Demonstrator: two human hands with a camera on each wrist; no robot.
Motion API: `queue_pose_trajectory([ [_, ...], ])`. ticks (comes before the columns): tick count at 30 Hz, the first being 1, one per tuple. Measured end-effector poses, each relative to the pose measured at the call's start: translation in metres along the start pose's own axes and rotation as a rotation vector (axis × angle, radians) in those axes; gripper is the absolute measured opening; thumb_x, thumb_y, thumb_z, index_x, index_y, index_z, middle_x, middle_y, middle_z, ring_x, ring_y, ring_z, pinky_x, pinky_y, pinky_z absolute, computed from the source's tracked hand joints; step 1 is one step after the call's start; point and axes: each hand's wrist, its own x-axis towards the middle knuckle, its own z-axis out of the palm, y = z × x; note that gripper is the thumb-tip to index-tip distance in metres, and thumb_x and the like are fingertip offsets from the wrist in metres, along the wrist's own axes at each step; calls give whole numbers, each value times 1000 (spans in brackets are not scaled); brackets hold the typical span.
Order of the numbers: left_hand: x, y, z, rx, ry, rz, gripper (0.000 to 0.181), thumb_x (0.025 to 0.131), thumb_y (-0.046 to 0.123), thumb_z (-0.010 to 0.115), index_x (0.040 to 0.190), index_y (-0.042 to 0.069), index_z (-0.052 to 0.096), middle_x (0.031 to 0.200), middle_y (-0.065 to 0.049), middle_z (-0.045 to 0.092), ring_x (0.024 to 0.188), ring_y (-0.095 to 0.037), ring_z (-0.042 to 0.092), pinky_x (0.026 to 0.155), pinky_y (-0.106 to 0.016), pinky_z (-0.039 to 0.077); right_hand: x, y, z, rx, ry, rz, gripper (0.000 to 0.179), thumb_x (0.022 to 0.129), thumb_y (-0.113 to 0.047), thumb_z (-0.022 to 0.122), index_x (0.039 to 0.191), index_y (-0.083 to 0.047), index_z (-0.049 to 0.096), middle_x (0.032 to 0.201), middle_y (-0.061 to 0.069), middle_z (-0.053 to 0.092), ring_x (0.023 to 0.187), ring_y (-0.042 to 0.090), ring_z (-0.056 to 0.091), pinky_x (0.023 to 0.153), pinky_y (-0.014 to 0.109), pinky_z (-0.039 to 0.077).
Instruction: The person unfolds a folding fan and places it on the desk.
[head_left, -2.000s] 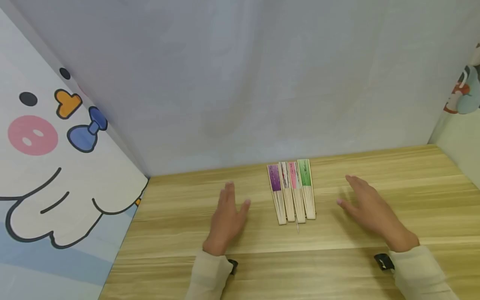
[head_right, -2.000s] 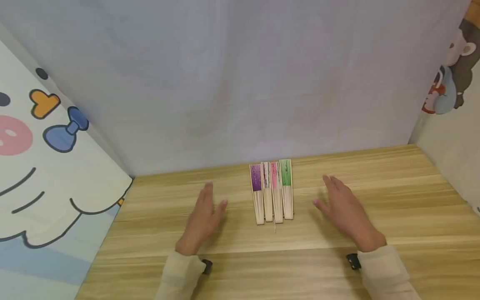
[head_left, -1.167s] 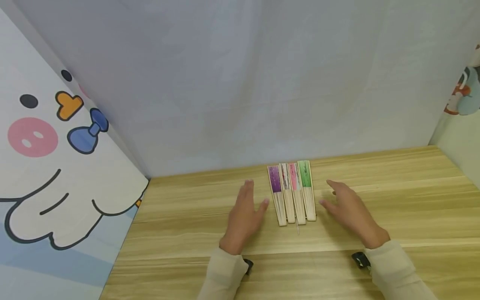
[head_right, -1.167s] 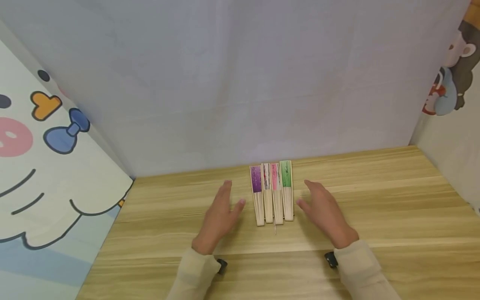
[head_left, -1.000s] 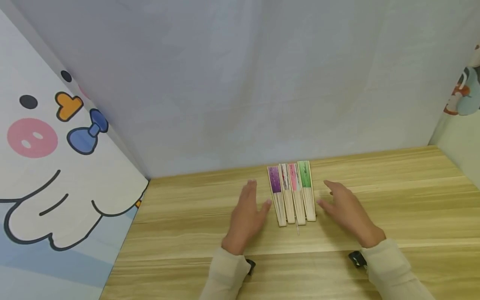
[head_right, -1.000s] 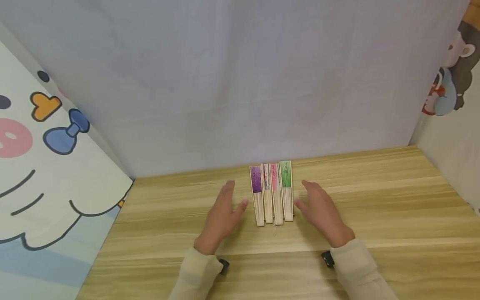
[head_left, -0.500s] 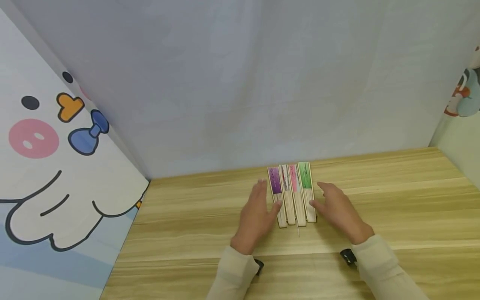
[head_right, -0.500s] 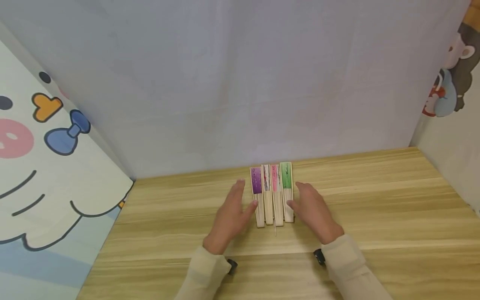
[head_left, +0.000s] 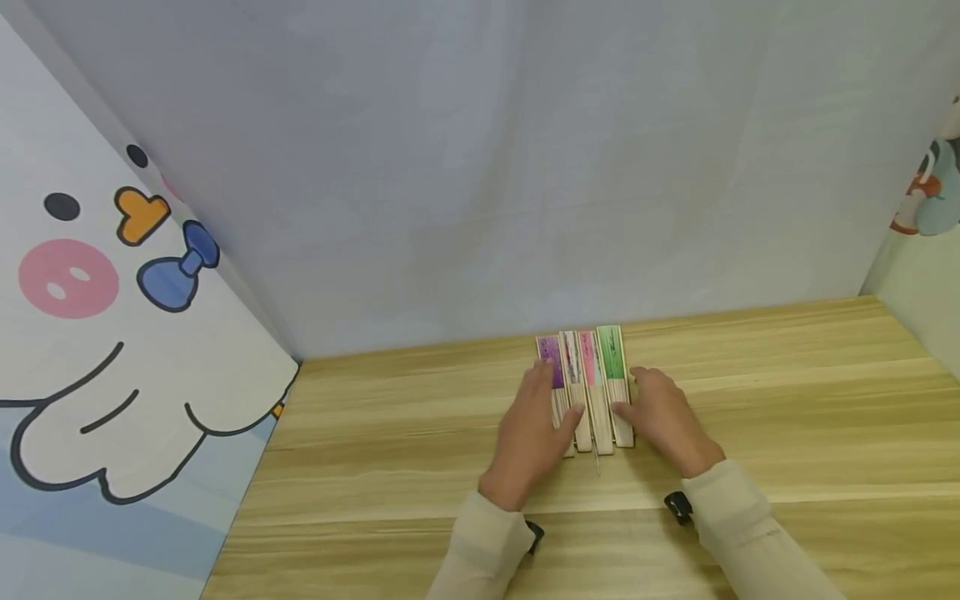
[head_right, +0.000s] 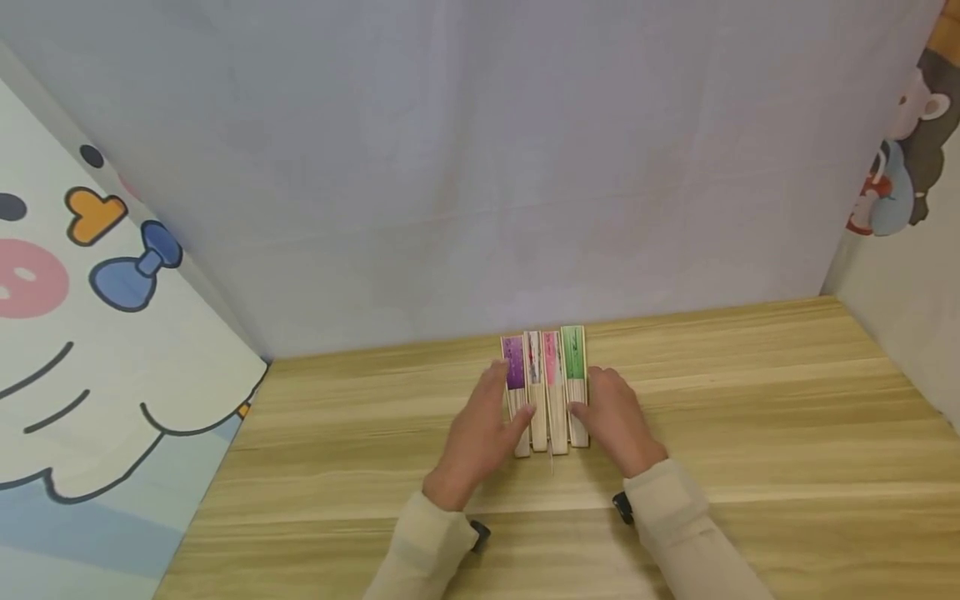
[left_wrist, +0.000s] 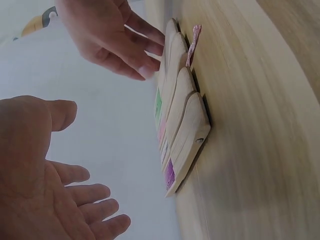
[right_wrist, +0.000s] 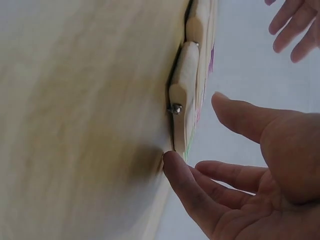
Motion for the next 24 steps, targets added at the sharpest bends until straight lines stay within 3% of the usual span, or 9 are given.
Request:
queue_pose_trajectory([
  [16,3,11,8,46,10,54,73,108,38,61,162,-2,33,167,-23,35,155,-36,35,126,-46,33,5,-3,8,-5,70,43,59,85,1,82,130,26,54,122,45,59,116,58,59,101,64,52],
  [24,3,15,12,50,18,67,71,108,37,61,161,-4,35,165,-24,38,153,-39,38,125,-47,34,6,-8,7,21,60,76,61,83,4,78,134,26,51,128,46,57,118,60,58,101,65,52],
])
